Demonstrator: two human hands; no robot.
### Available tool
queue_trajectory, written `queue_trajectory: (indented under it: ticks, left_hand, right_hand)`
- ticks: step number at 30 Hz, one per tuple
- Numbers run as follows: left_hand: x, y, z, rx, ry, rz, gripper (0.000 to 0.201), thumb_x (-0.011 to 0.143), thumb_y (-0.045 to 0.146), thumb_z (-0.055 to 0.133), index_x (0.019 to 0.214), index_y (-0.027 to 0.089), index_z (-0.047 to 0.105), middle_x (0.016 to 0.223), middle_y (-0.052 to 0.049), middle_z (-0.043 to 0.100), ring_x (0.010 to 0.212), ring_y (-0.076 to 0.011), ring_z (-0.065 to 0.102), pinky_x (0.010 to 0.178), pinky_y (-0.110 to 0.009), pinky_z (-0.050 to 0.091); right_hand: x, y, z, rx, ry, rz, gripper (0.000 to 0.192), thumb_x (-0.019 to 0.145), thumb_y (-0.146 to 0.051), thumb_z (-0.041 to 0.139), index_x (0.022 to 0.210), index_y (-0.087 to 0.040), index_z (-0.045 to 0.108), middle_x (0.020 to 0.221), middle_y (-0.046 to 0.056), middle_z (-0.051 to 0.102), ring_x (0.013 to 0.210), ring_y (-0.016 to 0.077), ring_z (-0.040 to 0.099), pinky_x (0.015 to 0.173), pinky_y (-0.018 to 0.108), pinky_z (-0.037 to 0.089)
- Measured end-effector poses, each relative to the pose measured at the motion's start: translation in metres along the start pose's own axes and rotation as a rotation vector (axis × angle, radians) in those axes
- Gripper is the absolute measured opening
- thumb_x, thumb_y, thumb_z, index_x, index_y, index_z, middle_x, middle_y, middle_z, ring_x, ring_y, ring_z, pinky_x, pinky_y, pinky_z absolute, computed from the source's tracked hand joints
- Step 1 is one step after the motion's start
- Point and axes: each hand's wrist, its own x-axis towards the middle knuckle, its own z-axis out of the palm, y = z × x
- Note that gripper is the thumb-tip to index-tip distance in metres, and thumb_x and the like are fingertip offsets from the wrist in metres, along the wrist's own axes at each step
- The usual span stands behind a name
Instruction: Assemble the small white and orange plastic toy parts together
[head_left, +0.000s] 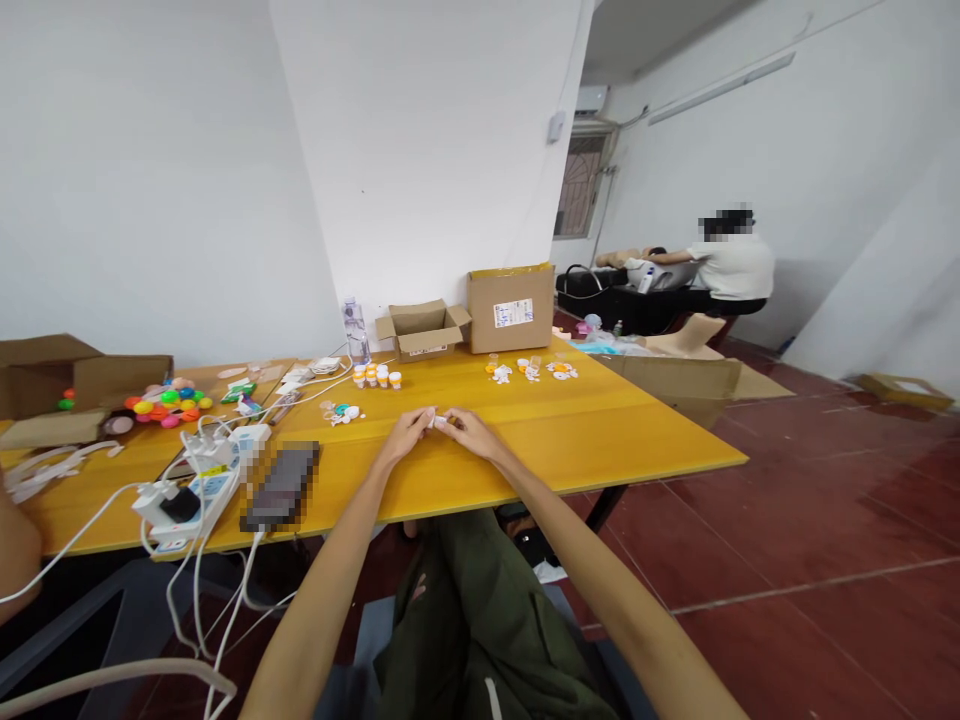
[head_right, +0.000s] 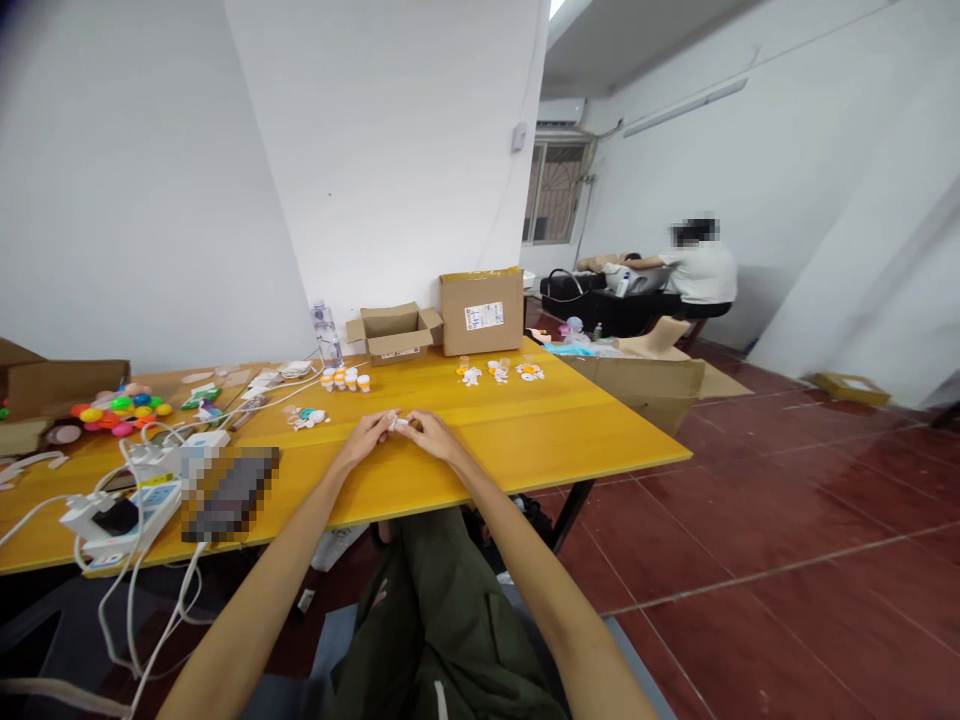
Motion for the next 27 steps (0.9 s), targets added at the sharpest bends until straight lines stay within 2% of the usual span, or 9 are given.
queue_trajectory:
  ticks: [3,7,13,19,24,27]
  left_hand:
    - [0.0007,-0.0008,0.0001,-0.004,0.002,0.004,0.050,0.081,0.062,0.055,0.085,0.015,0.071,0.060,0.003,0.048,0.055,-0.0114,0.039,0.055,-0.025,0.035]
    - [0.0011,-0.0016,-0.0001,-0.006,-0.001,0.017,0.053,0.081,0.062,0.056,0.093,0.013,0.071,0.060,0.003,0.049,0.055,-0.0115,0.040,0.055,-0.025,0.036]
    - [0.0009,-0.0017,0.0004,0.020,-0.004,0.022,0.056,0.080,0.068,0.052,0.081,0.014,0.070,0.060,0.004,0.046,0.055,-0.0106,0.037,0.055,-0.025,0.035]
    - [0.0007,-0.0020,-0.0003,0.013,0.002,0.007,0.056,0.079,0.066,0.054,0.091,0.014,0.072,0.061,0.003,0.050,0.056,-0.0114,0.039,0.056,-0.025,0.036]
    - [0.0002,-0.0016,0.0001,0.012,-0.003,0.015,0.055,0.080,0.066,0.053,0.082,0.014,0.070,0.059,0.003,0.047,0.055,-0.0106,0.037,0.056,-0.025,0.035]
    - [0.0001,-0.0016,0.0002,0.004,-0.003,0.016,0.054,0.080,0.065,0.054,0.087,0.014,0.070,0.060,0.003,0.048,0.055,-0.0106,0.037,0.055,-0.025,0.034]
  right_hand:
    - [-0.0007,-0.0030,-0.0006,0.005,-0.001,0.004,0.032,0.083,-0.053,0.055,0.076,-0.022,0.056,0.069,-0.002,0.057,0.063,0.0147,0.051,0.062,0.028,0.039]
    - [-0.0014,-0.0023,0.0009,0.071,0.002,0.038,0.034,0.076,-0.055,0.064,0.084,-0.023,0.054,0.077,-0.003,0.060,0.062,0.0133,0.051,0.061,0.027,0.040]
    - [0.0007,0.0012,0.0011,0.011,-0.006,-0.002,0.036,0.084,-0.056,0.053,0.077,-0.021,0.057,0.070,-0.002,0.059,0.063,0.0145,0.052,0.062,0.027,0.039]
    - [-0.0001,0.0023,0.0015,0.058,0.003,-0.012,0.037,0.079,-0.057,0.061,0.085,-0.022,0.057,0.079,-0.002,0.062,0.064,0.0137,0.053,0.061,0.027,0.040]
    - [0.0018,0.0058,0.0008,-0.006,-0.005,-0.024,0.038,0.085,-0.057,0.054,0.076,-0.021,0.058,0.068,-0.002,0.057,0.062,0.0143,0.052,0.061,0.027,0.039]
    - [0.0015,0.0060,0.0008,0.007,-0.003,-0.018,0.037,0.083,-0.058,0.056,0.080,-0.021,0.058,0.072,-0.002,0.059,0.063,0.0142,0.051,0.061,0.027,0.039]
